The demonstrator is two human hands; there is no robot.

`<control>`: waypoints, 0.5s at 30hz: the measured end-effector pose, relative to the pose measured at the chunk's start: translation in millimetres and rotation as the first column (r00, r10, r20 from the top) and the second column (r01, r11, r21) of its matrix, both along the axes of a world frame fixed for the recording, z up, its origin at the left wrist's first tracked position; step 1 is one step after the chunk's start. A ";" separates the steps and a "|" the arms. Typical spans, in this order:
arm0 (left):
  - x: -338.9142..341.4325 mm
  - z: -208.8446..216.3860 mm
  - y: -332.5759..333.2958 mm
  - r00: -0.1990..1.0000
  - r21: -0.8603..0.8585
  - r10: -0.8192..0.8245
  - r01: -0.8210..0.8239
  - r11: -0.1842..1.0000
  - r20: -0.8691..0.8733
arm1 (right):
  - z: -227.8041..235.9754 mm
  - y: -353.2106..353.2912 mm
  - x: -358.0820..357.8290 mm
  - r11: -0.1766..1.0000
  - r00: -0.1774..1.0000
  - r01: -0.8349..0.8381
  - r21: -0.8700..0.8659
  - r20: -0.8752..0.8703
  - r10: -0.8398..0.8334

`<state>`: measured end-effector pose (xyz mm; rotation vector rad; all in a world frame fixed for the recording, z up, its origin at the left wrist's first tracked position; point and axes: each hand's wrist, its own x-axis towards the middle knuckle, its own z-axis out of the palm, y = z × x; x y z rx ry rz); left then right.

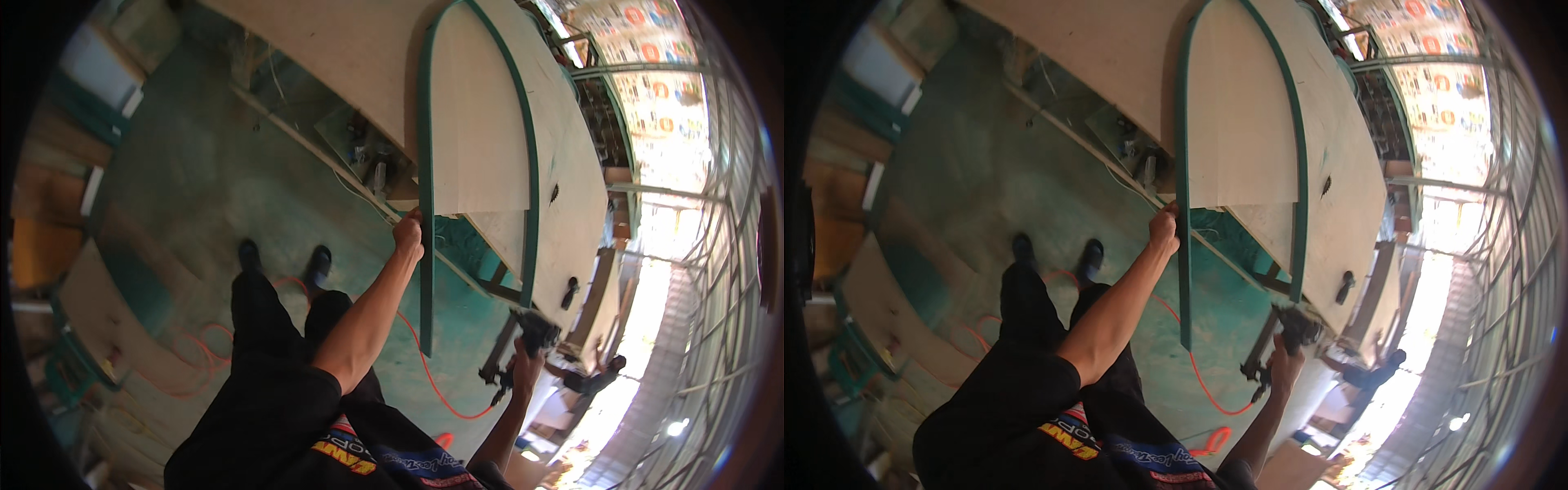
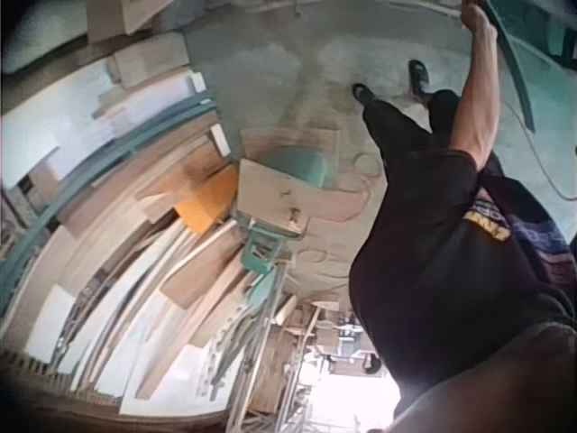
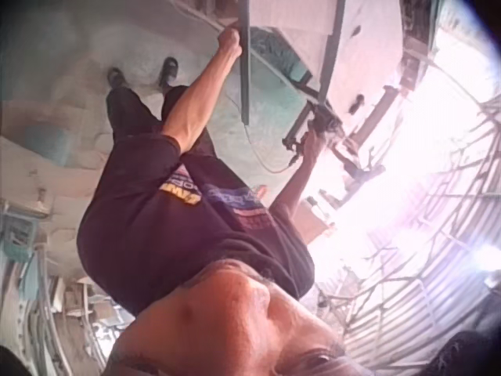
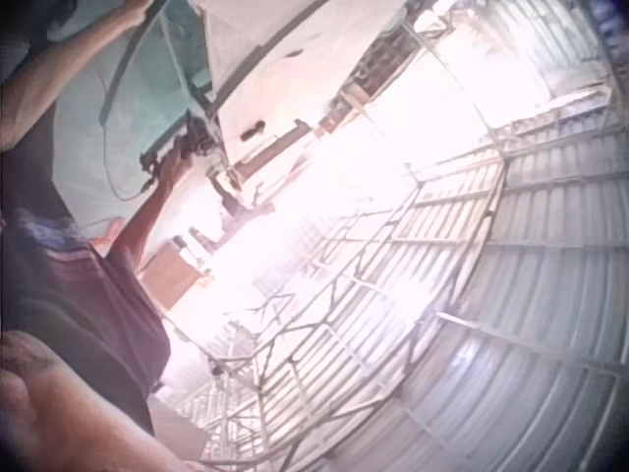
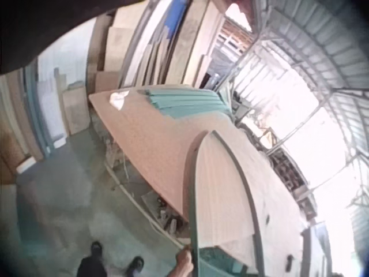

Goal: The person uses a pneumatic nailer to attach a curved trim piece to a wooden panel and then uses a hand saw to trim off the excess length of the trim.

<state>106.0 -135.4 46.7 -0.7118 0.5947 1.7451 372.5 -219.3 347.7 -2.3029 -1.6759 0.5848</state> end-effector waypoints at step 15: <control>-53.0 4.4 -10.6 0.901 -0.113 -0.432 0.428 0.897 -0.019 | -209.9 -368.2 57.0 0.394 0.355 0.896 -0.204 -0.206 -0.912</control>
